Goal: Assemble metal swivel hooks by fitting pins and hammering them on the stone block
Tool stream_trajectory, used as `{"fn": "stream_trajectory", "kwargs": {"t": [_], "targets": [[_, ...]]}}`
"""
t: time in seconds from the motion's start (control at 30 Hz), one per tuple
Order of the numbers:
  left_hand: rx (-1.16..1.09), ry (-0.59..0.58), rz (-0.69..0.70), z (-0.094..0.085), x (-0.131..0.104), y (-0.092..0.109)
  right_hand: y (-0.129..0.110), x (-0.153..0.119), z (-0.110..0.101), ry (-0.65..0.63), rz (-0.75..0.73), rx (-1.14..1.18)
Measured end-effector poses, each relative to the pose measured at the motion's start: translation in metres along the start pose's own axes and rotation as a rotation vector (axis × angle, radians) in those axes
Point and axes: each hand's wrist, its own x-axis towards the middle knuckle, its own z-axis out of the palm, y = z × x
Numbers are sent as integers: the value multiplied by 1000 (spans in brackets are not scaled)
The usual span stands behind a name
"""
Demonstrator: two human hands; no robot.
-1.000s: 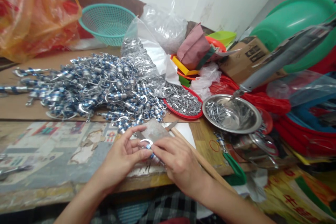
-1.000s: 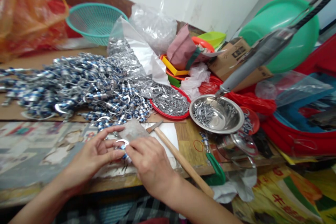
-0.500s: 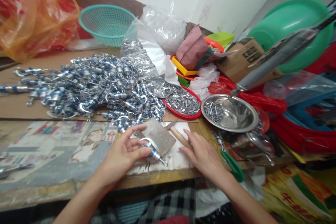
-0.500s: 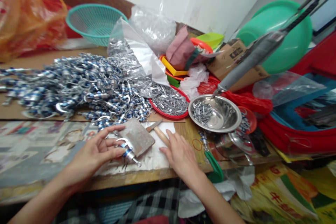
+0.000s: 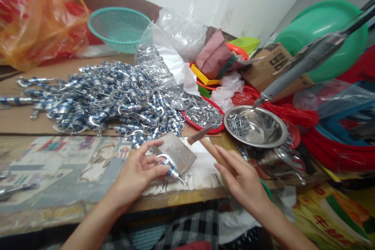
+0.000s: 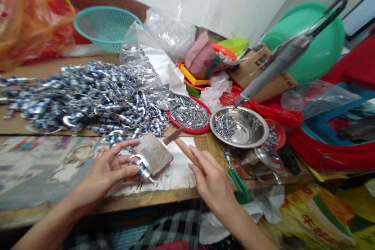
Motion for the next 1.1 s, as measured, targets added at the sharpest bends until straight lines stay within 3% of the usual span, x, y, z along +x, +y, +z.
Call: {"fn": "stream_trajectory", "kwargs": {"t": [0.1, 0.17, 0.27, 0.4, 0.5, 0.57, 0.7, 0.77, 0.87, 1.0, 1.1], "targets": [[-7, 9, 4, 0, 0, 0, -22, -6, -7, 127, -212, 9], [-7, 21, 6, 1, 0, 1, -33, -9, -6, 36, -267, -38], [-1, 39, 16, 2, 0, 2, -41, -9, -2, -171, -262, -115], [-11, 44, 15, 1, 1, -1, -44, -6, -4, -72, -252, -73], [-18, 47, 15, 0, 2, -1, -43, -6, -3, -150, -218, -66], [-15, 46, 15, 1, 1, 0, -37, -3, 3, -201, -155, -35], [104, 60, 25, 3, -2, 5, -9, 11, 21, -99, 77, 127], [229, 73, 62, 3, -4, 6, 5, 20, 28, -156, 159, 172], [412, 112, 228, 2, -5, 4, 19, 37, 34, -245, 122, 123], [574, 169, 464, 3, -2, 1, 38, 77, 36, -40, 107, -99], [640, 165, 502, 5, -1, 1, 56, 112, 42, -52, 128, -146]]}}
